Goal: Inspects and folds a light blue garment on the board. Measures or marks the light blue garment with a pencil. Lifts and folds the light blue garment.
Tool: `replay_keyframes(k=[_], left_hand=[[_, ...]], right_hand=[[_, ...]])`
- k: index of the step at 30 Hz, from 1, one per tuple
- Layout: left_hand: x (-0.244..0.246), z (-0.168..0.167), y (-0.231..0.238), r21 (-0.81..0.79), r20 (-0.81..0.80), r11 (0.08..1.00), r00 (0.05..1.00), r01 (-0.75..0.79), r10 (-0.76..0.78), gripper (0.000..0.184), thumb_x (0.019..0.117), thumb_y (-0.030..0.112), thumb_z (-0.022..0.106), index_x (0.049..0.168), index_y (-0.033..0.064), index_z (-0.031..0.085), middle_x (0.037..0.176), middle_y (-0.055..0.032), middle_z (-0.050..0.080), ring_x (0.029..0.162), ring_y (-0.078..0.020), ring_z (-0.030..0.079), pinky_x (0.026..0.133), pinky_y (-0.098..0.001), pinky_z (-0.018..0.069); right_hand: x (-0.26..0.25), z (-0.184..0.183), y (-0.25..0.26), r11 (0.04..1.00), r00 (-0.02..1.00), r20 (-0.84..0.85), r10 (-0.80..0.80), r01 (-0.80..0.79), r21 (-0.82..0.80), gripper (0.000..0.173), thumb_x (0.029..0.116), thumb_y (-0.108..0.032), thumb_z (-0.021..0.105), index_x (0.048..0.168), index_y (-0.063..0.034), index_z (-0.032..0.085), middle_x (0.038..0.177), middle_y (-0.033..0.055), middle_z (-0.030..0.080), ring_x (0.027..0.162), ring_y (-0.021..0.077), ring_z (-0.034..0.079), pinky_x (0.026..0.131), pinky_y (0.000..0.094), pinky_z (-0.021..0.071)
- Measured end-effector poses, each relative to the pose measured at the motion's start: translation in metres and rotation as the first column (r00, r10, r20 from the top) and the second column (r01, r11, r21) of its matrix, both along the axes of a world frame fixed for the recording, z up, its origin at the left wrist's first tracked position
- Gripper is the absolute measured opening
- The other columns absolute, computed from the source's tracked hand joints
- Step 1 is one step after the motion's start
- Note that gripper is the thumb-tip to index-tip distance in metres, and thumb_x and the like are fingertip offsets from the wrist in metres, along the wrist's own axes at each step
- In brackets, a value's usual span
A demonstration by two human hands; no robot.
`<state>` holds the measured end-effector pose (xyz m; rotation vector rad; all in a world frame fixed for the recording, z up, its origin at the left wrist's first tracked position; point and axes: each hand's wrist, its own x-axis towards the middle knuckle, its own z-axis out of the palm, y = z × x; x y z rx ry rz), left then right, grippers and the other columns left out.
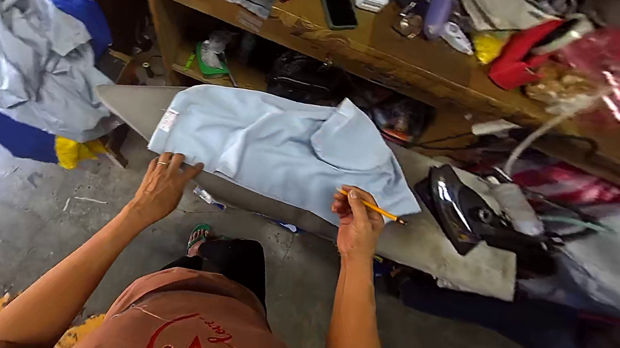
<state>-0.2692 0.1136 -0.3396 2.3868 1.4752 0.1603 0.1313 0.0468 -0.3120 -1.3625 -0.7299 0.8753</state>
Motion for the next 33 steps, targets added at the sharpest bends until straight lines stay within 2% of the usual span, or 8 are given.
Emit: replay_keyframes(k=[5, 8, 10, 13, 16, 25, 30, 33], left_hand=[[0.003, 0.004, 0.002, -0.003, -0.063, 1.000, 0.998, 0.010, -0.010, 0.061, 0.0859, 0.000, 0.063, 0.141, 0.0257, 0.062, 0.134, -0.0321, 0.056, 0.125, -0.0562, 0.051, 0.096, -0.0692, 0.0459], [0.005, 0.008, 0.006, -0.001, -0.103, 1.000, 0.994, 0.025, -0.025, 0.057, 0.0875, 0.003, 0.065, 0.140, 0.0245, 0.063, 0.131, -0.0334, 0.057, 0.121, -0.0567, 0.054, 0.091, -0.0681, 0.0484], [0.006, 0.011, 0.011, 0.012, -0.113, 0.999, 0.993, 0.032, -0.031, 0.048, 0.0904, 0.008, 0.066, 0.137, 0.0196, 0.065, 0.125, -0.0346, 0.059, 0.115, -0.0568, 0.057, 0.086, -0.0671, 0.0510], [-0.002, 0.016, 0.030, 0.016, -0.068, 0.999, 0.997, 0.048, -0.047, 0.046, 0.0908, 0.017, 0.074, 0.135, 0.0069, 0.064, 0.118, -0.0367, 0.061, 0.112, -0.0579, 0.059, 0.090, -0.0688, 0.0498], [-0.016, 0.013, 0.051, 0.028, -0.061, 0.992, 0.991, 0.120, -0.118, 0.044, 0.0872, 0.020, 0.081, 0.127, 0.0054, 0.068, 0.123, -0.0320, 0.062, 0.119, -0.0551, 0.056, 0.096, -0.0688, 0.0467], [-0.036, 0.012, 0.086, -0.070, -0.051, 0.965, 0.965, 0.255, -0.258, 0.032, 0.0906, 0.011, 0.075, 0.122, 0.0067, 0.071, 0.122, -0.0230, 0.066, 0.116, -0.0454, 0.061, 0.099, -0.0642, 0.0474], [-0.034, 0.030, 0.098, -0.046, -0.046, 0.944, 0.943, 0.326, -0.328, 0.014, 0.0969, 0.007, 0.064, 0.103, -0.0001, 0.075, 0.112, -0.0221, 0.070, 0.112, -0.0438, 0.064, 0.096, -0.0631, 0.0486], [-0.026, 0.059, 0.122, -0.193, -0.026, 0.947, 0.964, 0.255, -0.265, 0.017, 0.0998, 0.004, 0.061, 0.109, -0.0054, 0.072, 0.111, -0.0258, 0.069, 0.109, -0.0444, 0.066, 0.097, -0.0641, 0.0492]], right_hand=[[0.045, -0.016, -0.072, 0.947, 0.951, 0.026, -0.309, 0.310, -0.084, 0.026, 0.1096, -0.011, 0.041, 0.116, 0.0031, 0.061, 0.090, 0.0108, 0.076, 0.070, 0.0172, 0.073, 0.060, 0.0296, 0.0606], [0.047, -0.031, -0.088, 0.987, 0.874, 0.476, -0.099, 0.149, -0.068, 0.023, 0.1004, -0.011, 0.057, 0.113, 0.0065, 0.066, 0.104, 0.0126, 0.071, 0.090, 0.0162, 0.069, 0.079, 0.0323, 0.0589], [0.049, -0.040, -0.084, 0.988, 0.657, 0.747, 0.102, 0.020, -0.153, 0.028, 0.0955, -0.019, 0.068, 0.115, 0.0009, 0.072, 0.113, 0.0159, 0.072, 0.107, 0.0258, 0.068, 0.094, 0.0441, 0.0552], [0.053, -0.048, -0.063, 0.949, 0.365, 0.877, 0.314, -0.106, -0.296, 0.031, 0.0925, -0.021, 0.074, 0.121, -0.0113, 0.072, 0.125, 0.0121, 0.071, 0.128, 0.0367, 0.059, 0.104, 0.0617, 0.0438], [0.064, -0.043, -0.046, 0.924, 0.242, 0.895, 0.374, -0.181, -0.337, 0.021, 0.0935, -0.010, 0.069, 0.114, -0.0128, 0.075, 0.113, 0.0093, 0.074, 0.119, 0.0340, 0.064, 0.102, 0.0614, 0.0445], [0.099, 0.011, 0.017, 0.970, 0.562, 0.792, 0.238, -0.188, -0.158, 0.018, 0.0984, -0.012, 0.060, 0.108, -0.0039, 0.073, 0.091, 0.0120, 0.073, 0.077, 0.0210, 0.068, 0.072, 0.0432, 0.0563], [0.111, 0.017, 0.051, 0.975, 0.630, 0.744, 0.221, -0.116, -0.191, 0.018, 0.0952, -0.013, 0.064, 0.108, -0.0039, 0.074, 0.095, 0.0136, 0.074, 0.085, 0.0225, 0.069, 0.079, 0.0462, 0.0550], [0.116, 0.024, 0.066, 0.970, 0.645, 0.725, 0.240, -0.129, -0.206, 0.019, 0.0945, -0.012, 0.067, 0.109, -0.0015, 0.073, 0.098, 0.0154, 0.072, 0.085, 0.0215, 0.067, 0.081, 0.0442, 0.0536]])
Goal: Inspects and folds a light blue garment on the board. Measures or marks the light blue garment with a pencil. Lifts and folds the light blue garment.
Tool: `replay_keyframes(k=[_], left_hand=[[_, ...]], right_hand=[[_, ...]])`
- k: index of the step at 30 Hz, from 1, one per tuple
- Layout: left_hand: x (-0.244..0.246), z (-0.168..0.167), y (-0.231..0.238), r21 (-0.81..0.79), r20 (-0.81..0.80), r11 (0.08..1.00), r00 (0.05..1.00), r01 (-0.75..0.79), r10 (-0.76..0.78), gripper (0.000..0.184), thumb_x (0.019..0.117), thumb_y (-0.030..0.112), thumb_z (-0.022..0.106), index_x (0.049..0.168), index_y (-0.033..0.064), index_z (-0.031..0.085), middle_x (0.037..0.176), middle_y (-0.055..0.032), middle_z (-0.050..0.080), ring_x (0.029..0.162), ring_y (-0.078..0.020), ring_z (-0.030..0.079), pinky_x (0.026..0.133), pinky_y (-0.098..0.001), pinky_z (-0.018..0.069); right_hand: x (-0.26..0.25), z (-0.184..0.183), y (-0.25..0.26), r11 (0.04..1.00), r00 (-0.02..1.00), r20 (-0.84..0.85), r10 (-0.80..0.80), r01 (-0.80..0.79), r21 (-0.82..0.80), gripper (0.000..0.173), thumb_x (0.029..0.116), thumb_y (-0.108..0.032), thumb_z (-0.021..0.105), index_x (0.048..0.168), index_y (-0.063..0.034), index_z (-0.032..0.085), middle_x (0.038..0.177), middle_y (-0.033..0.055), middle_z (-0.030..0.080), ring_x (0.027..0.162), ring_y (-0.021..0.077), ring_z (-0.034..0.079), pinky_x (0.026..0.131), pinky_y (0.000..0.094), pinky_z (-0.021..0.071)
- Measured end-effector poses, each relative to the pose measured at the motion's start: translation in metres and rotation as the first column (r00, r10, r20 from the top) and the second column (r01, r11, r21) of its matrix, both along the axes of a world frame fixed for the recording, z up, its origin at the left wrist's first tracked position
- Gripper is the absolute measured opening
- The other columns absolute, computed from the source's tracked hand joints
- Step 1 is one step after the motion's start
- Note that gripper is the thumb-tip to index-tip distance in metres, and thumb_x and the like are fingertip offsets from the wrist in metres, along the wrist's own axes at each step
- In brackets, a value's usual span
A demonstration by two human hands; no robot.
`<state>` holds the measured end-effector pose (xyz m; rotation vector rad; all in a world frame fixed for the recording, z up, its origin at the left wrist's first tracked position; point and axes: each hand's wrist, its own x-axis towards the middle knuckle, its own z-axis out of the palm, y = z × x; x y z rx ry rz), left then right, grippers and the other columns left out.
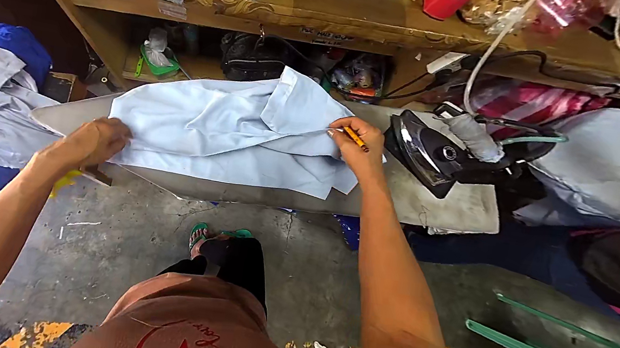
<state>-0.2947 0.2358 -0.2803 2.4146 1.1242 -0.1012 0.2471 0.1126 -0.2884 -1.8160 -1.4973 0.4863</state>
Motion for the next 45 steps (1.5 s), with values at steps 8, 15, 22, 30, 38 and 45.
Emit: replay_keyframes(k=[8, 15, 22, 30, 38, 45], left_hand=[[0.042, -0.011, 0.054, 0.324, -0.098, 0.919, 0.958, -0.225, 0.269, 0.033, 0.0957, 0.023, 0.069, 0.118, -0.0002, 0.069, 0.123, -0.0306, 0.064, 0.123, -0.0542, 0.054, 0.103, -0.0745, 0.0357], [0.021, -0.031, 0.032, 0.251, 0.081, 0.854, 0.889, -0.455, 0.450, 0.048, 0.0994, 0.037, 0.065, 0.131, 0.0011, 0.063, 0.133, -0.0324, 0.058, 0.129, -0.0547, 0.050, 0.105, -0.0738, 0.0363], [-0.014, -0.043, -0.018, 0.134, 0.278, 0.713, 0.717, -0.688, 0.640, 0.090, 0.0864, 0.056, 0.075, 0.155, 0.0097, 0.040, 0.144, -0.0339, 0.049, 0.133, -0.0574, 0.044, 0.104, -0.0762, 0.0355], [0.010, -0.050, -0.040, 0.015, 0.054, 0.650, 0.650, -0.760, 0.758, 0.078, 0.0937, 0.036, 0.075, 0.156, 0.0101, 0.035, 0.122, -0.0357, 0.064, 0.113, -0.0570, 0.061, 0.097, -0.0748, 0.0415], [-0.013, -0.060, -0.084, -0.119, 0.171, 0.631, 0.610, -0.767, 0.774, 0.070, 0.0962, 0.025, 0.070, 0.156, 0.0095, 0.036, 0.131, -0.0289, 0.062, 0.119, -0.0453, 0.063, 0.102, -0.0639, 0.0474], [-0.008, -0.072, -0.103, -0.079, 0.244, 0.563, 0.532, -0.822, 0.811, 0.074, 0.0956, 0.027, 0.071, 0.156, 0.0051, 0.035, 0.129, -0.0292, 0.064, 0.114, -0.0449, 0.066, 0.099, -0.0633, 0.0486]], right_hand=[[-0.002, -0.023, 0.018, 0.984, 0.934, 0.357, -0.022, 0.083, -0.158, 0.026, 0.0990, -0.019, 0.063, 0.117, -0.0007, 0.070, 0.109, 0.0270, 0.070, 0.108, 0.0477, 0.066, 0.093, 0.0684, 0.0491], [0.016, -0.017, -0.043, 0.966, 0.890, 0.378, -0.257, 0.251, 0.065, 0.042, 0.1088, -0.034, 0.044, 0.130, -0.0030, 0.062, 0.122, 0.0260, 0.064, 0.119, 0.0483, 0.057, 0.099, 0.0654, 0.0441], [-0.026, -0.033, -0.150, 0.913, 0.923, -0.015, -0.384, 0.383, 0.138, 0.041, 0.1096, -0.024, 0.042, 0.126, 0.0083, 0.063, 0.109, 0.0222, 0.071, 0.097, 0.0247, 0.071, 0.088, 0.0409, 0.0579], [-0.104, -0.085, -0.114, 0.989, 0.992, 0.124, -0.036, 0.018, 0.144, 0.022, 0.1007, -0.016, 0.058, 0.108, -0.0044, 0.076, 0.103, 0.0103, 0.076, 0.104, 0.0235, 0.071, 0.095, 0.0396, 0.0564], [-0.087, -0.104, -0.112, 0.975, 0.908, 0.355, -0.223, 0.199, 0.103, 0.025, 0.0997, -0.027, 0.061, 0.114, -0.0103, 0.073, 0.108, 0.0118, 0.073, 0.108, 0.0321, 0.067, 0.095, 0.0570, 0.0471], [-0.101, -0.091, -0.111, 0.971, 0.906, 0.350, -0.238, 0.216, 0.101, 0.025, 0.1014, -0.025, 0.057, 0.113, -0.0115, 0.075, 0.103, 0.0092, 0.074, 0.104, 0.0309, 0.067, 0.096, 0.0546, 0.0456]])
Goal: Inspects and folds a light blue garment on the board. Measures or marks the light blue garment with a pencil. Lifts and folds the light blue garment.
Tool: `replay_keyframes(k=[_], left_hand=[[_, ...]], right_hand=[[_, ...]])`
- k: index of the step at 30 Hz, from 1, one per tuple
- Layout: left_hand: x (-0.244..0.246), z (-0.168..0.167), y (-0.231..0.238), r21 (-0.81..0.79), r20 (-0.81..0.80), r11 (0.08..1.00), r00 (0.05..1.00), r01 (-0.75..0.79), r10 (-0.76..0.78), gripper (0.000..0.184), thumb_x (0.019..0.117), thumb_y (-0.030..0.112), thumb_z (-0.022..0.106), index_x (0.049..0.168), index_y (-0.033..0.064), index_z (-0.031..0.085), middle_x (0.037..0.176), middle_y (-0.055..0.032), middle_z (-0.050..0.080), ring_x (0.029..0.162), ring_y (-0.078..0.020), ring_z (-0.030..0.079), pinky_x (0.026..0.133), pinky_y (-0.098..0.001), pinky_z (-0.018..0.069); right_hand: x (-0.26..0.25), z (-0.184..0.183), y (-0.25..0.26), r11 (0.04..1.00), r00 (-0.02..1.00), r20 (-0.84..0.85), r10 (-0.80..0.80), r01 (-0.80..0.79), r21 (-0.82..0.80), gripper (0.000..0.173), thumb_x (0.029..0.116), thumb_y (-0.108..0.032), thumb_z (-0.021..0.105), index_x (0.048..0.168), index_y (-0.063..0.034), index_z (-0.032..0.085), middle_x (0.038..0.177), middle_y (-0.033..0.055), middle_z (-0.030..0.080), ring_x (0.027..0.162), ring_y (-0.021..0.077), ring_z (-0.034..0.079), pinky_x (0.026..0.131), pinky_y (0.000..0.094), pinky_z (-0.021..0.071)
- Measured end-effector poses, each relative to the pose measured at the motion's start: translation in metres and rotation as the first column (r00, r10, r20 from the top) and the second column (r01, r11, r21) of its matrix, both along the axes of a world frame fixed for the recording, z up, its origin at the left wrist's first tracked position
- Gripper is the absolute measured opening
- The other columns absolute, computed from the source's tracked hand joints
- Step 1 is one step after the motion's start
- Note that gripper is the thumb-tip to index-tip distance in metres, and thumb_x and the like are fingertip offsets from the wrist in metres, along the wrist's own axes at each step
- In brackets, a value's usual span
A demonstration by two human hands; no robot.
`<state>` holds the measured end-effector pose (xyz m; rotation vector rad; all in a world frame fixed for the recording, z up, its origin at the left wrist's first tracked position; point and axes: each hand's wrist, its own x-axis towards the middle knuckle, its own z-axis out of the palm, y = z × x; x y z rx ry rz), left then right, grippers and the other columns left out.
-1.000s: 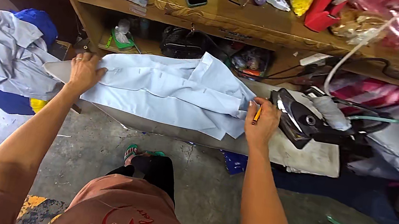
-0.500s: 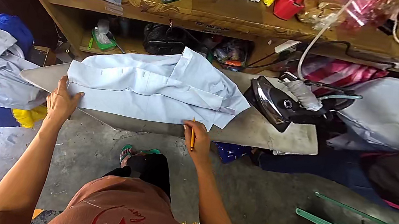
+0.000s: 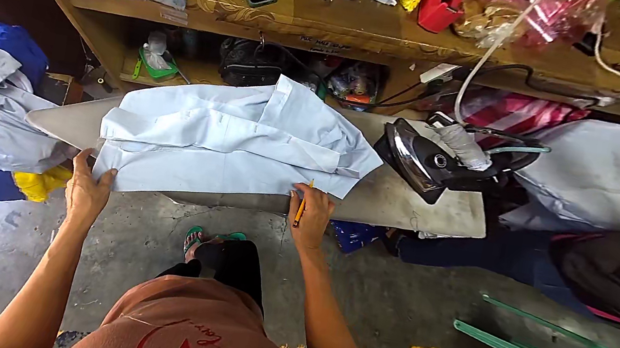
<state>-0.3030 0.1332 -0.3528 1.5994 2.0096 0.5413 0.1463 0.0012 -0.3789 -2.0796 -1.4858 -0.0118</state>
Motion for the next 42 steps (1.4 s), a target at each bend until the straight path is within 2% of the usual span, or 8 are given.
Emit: replay_keyframes(k=[4, 9, 15, 22, 27, 33, 39, 42], left_hand=[[-0.009, 0.006, -0.002, 0.181, -0.083, 0.982, 0.996, 0.052, -0.037, 0.074, 0.0907, 0.030, 0.071, 0.150, -0.0032, 0.042, 0.128, -0.0324, 0.060, 0.122, -0.0500, 0.055, 0.105, -0.0646, 0.0416], [0.007, 0.013, -0.010, 0.469, -0.259, 0.846, 0.956, 0.252, -0.141, 0.041, 0.0987, 0.030, 0.058, 0.126, 0.0007, 0.067, 0.126, -0.0296, 0.062, 0.123, -0.0483, 0.055, 0.106, -0.0579, 0.0420], [0.088, -0.011, -0.028, 0.381, -0.196, 0.645, 0.740, 0.662, -0.643, 0.040, 0.1050, 0.039, 0.051, 0.132, 0.0160, 0.070, 0.145, -0.0117, 0.061, 0.143, -0.0375, 0.047, 0.117, -0.0587, 0.0366], [0.096, -0.046, -0.039, 0.130, -0.433, 0.608, 0.597, 0.783, -0.676, 0.066, 0.1036, 0.065, 0.033, 0.160, 0.0313, 0.038, 0.168, -0.0024, 0.032, 0.156, -0.0391, 0.024, 0.122, -0.0649, 0.0194], [0.069, -0.044, -0.049, 0.177, -0.397, 0.699, 0.700, 0.693, -0.594, 0.064, 0.1017, 0.059, 0.043, 0.157, 0.0261, 0.046, 0.165, -0.0032, 0.038, 0.154, -0.0383, 0.028, 0.121, -0.0688, 0.0173], [-0.036, -0.030, -0.046, 0.251, -0.330, 0.935, 0.930, 0.250, -0.160, 0.054, 0.1030, 0.047, 0.047, 0.143, 0.0141, 0.062, 0.158, -0.0187, 0.045, 0.151, -0.0476, 0.030, 0.121, -0.0697, 0.0191], [-0.079, -0.030, -0.046, 0.043, 0.146, 0.988, 0.979, -0.147, 0.139, 0.047, 0.1059, 0.032, 0.052, 0.138, -0.0012, 0.058, 0.136, -0.0217, 0.062, 0.128, -0.0298, 0.060, 0.110, -0.0457, 0.0476], [-0.049, -0.043, -0.057, -0.199, 0.571, 0.959, 0.771, -0.203, 0.282, 0.039, 0.1074, 0.024, 0.050, 0.135, -0.0033, 0.058, 0.121, -0.0179, 0.069, 0.108, -0.0241, 0.069, 0.093, -0.0413, 0.0571]], right_hand=[[-0.005, 0.012, -0.001, 0.991, 0.925, -0.367, 0.097, -0.058, 0.116, 0.037, 0.1078, -0.023, 0.043, 0.117, -0.0031, 0.074, 0.097, 0.0096, 0.076, 0.090, 0.0187, 0.071, 0.089, 0.0418, 0.0548], [0.005, 0.025, 0.013, 0.990, 0.544, -0.830, 0.127, -0.023, 0.137, 0.033, 0.1060, -0.014, 0.044, 0.121, 0.0013, 0.068, 0.085, 0.0044, 0.072, 0.071, 0.0095, 0.065, 0.068, 0.0261, 0.0556], [-0.023, 0.022, 0.049, 0.965, 0.101, -0.985, 0.137, -0.239, 0.109, 0.039, 0.1090, -0.020, 0.032, 0.125, 0.0040, 0.058, 0.109, 0.0178, 0.073, 0.101, 0.0276, 0.073, 0.095, 0.0446, 0.0585], [0.001, 0.005, 0.054, 0.998, 0.165, -0.985, 0.053, 0.036, 0.060, 0.042, 0.1128, -0.022, 0.029, 0.130, 0.0050, 0.056, 0.116, 0.0197, 0.071, 0.105, 0.0287, 0.072, 0.095, 0.0437, 0.0587], [0.020, 0.004, 0.039, 0.997, 0.272, -0.960, 0.063, 0.023, 0.072, 0.042, 0.1110, -0.022, 0.032, 0.126, 0.0058, 0.060, 0.112, 0.0171, 0.073, 0.102, 0.0262, 0.073, 0.092, 0.0410, 0.0597], [0.034, 0.001, 0.023, 0.988, 0.198, -0.969, 0.149, 0.004, 0.153, 0.027, 0.1060, -0.013, 0.037, 0.118, -0.0021, 0.059, 0.089, 0.0057, 0.075, 0.077, 0.0166, 0.074, 0.072, 0.0310, 0.0631], [0.029, 0.004, 0.026, 0.980, 0.213, -0.958, 0.193, -0.002, 0.197, 0.022, 0.1028, -0.007, 0.045, 0.101, -0.0059, 0.067, 0.074, -0.0002, 0.071, 0.061, 0.0082, 0.067, 0.057, 0.0217, 0.0574], [0.030, 0.003, 0.025, 0.981, 0.202, -0.961, 0.189, 0.006, 0.194, 0.024, 0.1043, -0.008, 0.043, 0.106, -0.0036, 0.066, 0.081, 0.0021, 0.074, 0.068, 0.0109, 0.071, 0.064, 0.0251, 0.0611]])
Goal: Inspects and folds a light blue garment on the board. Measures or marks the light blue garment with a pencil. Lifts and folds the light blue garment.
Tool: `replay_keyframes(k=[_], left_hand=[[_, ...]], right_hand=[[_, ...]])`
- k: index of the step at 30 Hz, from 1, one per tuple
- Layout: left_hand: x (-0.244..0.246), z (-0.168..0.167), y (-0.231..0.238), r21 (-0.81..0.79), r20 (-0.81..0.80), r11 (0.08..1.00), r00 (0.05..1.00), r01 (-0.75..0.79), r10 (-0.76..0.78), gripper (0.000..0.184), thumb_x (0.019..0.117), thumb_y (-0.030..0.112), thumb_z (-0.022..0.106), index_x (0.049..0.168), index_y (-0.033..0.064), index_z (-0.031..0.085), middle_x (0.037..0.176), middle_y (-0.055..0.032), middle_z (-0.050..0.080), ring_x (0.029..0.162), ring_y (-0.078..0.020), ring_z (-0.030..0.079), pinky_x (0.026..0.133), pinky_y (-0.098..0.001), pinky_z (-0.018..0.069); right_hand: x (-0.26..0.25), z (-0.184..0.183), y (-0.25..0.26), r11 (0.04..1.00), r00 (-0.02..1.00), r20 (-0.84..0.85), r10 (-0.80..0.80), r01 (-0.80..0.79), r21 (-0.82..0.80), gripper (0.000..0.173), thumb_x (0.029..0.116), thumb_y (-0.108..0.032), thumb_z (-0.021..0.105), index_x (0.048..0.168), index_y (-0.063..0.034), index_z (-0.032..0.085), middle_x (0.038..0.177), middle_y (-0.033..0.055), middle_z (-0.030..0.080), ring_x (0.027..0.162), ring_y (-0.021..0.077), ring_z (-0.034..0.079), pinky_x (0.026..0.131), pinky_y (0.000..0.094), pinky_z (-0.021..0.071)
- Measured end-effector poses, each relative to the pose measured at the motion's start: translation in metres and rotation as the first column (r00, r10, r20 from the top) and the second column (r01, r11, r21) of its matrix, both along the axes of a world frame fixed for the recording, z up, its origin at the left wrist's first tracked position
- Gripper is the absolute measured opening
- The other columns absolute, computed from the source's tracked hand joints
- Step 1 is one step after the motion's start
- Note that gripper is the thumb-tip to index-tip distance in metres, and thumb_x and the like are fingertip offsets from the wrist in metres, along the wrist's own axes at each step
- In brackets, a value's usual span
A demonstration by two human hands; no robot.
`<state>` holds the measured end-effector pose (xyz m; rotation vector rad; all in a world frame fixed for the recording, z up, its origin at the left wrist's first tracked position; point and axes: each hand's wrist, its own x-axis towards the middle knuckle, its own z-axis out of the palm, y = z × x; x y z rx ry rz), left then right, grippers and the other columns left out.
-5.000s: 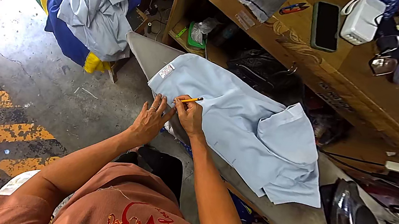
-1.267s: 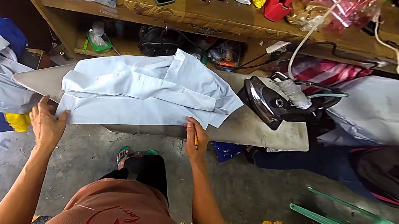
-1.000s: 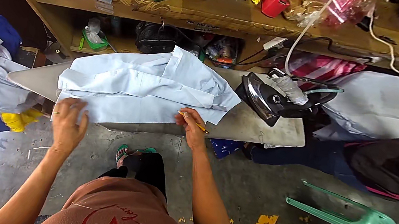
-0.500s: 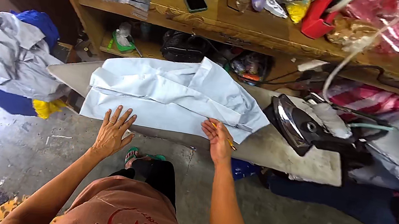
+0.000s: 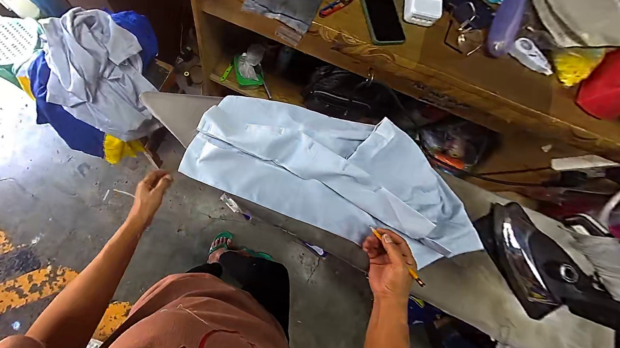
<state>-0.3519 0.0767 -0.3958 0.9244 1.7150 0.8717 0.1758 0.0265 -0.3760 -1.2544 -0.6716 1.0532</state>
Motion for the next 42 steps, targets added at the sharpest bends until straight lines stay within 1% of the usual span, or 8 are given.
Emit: replay_keyframes(k=[4, 8, 14, 22, 26, 30, 36, 42], left_hand=[[0.054, 0.002, -0.007, -0.209, 0.542, 0.978, 0.833, 0.007, 0.110, 0.039, 0.1089, 0.025, 0.050, 0.139, 0.0015, 0.053, 0.123, -0.0152, 0.070, 0.108, -0.0246, 0.071, 0.089, -0.0393, 0.0597], [0.083, 0.011, 0.012, -0.216, 0.661, 0.972, 0.719, -0.093, 0.216, 0.018, 0.1083, 0.017, 0.051, 0.114, 0.0008, 0.055, 0.099, -0.0130, 0.074, 0.088, -0.0202, 0.074, 0.078, -0.0332, 0.0618], [0.074, 0.019, 0.039, -0.190, 0.490, 0.931, 0.791, -0.312, 0.365, 0.015, 0.1028, 0.014, 0.061, 0.108, 0.0001, 0.059, 0.081, -0.0088, 0.071, 0.069, -0.0147, 0.070, 0.062, -0.0284, 0.0594], [0.029, 0.023, 0.043, 0.131, 0.115, 0.960, 0.966, -0.247, 0.233, 0.040, 0.1019, 0.019, 0.059, 0.134, -0.0050, 0.053, 0.112, -0.0152, 0.064, 0.090, -0.0169, 0.064, 0.079, -0.0343, 0.0565], [0.023, 0.050, 0.054, 0.464, -0.310, 0.885, 0.932, -0.023, 0.187, 0.054, 0.0998, 0.022, 0.062, 0.138, -0.0129, 0.046, 0.132, -0.0302, 0.057, 0.119, -0.0272, 0.059, 0.100, -0.0359, 0.0509], [0.090, 0.090, 0.077, 0.616, -0.541, 0.708, 0.839, 0.344, 0.063, 0.043, 0.0957, 0.023, 0.065, 0.124, -0.0093, 0.062, 0.127, -0.0334, 0.059, 0.123, -0.0444, 0.055, 0.101, -0.0513, 0.0481], [0.239, 0.108, 0.091, 0.645, -0.607, 0.331, 0.725, 0.689, -0.326, 0.026, 0.0959, 0.027, 0.064, 0.109, 0.0071, 0.075, 0.120, -0.0155, 0.069, 0.120, -0.0331, 0.060, 0.107, -0.0504, 0.0458], [0.308, 0.115, 0.079, 0.651, -0.560, 0.318, 0.719, 0.689, -0.413, 0.022, 0.0964, 0.023, 0.063, 0.106, 0.0096, 0.076, 0.115, -0.0093, 0.072, 0.116, -0.0259, 0.063, 0.103, -0.0430, 0.0483]], right_hand=[[0.000, 0.001, -0.002, 1.000, 1.000, -0.001, 0.001, -0.001, -0.017, 0.024, 0.1045, -0.008, 0.042, 0.106, -0.0034, 0.066, 0.081, 0.0032, 0.074, 0.069, 0.0115, 0.071, 0.064, 0.0253, 0.0613], [-0.003, 0.005, 0.001, 0.996, 0.999, 0.010, -0.050, 0.051, -0.075, 0.031, 0.1069, -0.010, 0.038, 0.093, -0.0064, 0.065, 0.069, -0.0005, 0.071, 0.053, 0.0068, 0.064, 0.051, 0.0205, 0.0555], [-0.009, 0.007, 0.001, 0.990, 0.997, 0.004, -0.083, 0.083, -0.112, 0.035, 0.1095, -0.013, 0.035, 0.096, -0.0033, 0.066, 0.070, 0.0009, 0.071, 0.056, 0.0088, 0.065, 0.055, 0.0228, 0.0568], [0.016, 0.024, -0.028, 0.995, 0.994, -0.051, -0.096, 0.096, -0.005, 0.034, 0.1048, -0.011, 0.030, 0.103, 0.0000, 0.063, 0.106, 0.0142, 0.074, 0.104, 0.0240, 0.071, 0.096, 0.0394, 0.0566], [0.037, 0.048, -0.063, 0.966, 0.973, 0.085, -0.217, 0.226, -0.127, 0.033, 0.1054, -0.008, 0.033, 0.114, 0.0005, 0.063, 0.080, 0.0026, 0.072, 0.072, 0.0132, 0.070, 0.072, 0.0308, 0.0607], [0.056, 0.054, -0.072, 0.838, 0.865, 0.194, -0.463, 0.499, -0.222, 0.025, 0.1055, -0.009, 0.042, 0.107, -0.0016, 0.066, 0.052, -0.0096, 0.038, 0.040, 0.0025, 0.035, 0.041, 0.0194, 0.0357], [0.109, 0.049, -0.018, 0.730, 0.817, 0.467, -0.340, 0.542, -0.416, 0.046, 0.0959, -0.045, 0.069, 0.119, -0.0053, 0.064, 0.073, -0.0009, 0.048, 0.053, 0.0078, 0.038, 0.048, 0.0276, 0.0351], [0.137, 0.036, 0.026, 0.662, 0.848, 0.370, -0.379, 0.528, -0.532, 0.042, 0.0986, -0.046, 0.065, 0.106, -0.0042, 0.062, 0.068, -0.0004, 0.043, 0.052, 0.0111, 0.038, 0.049, 0.0304, 0.0360]])
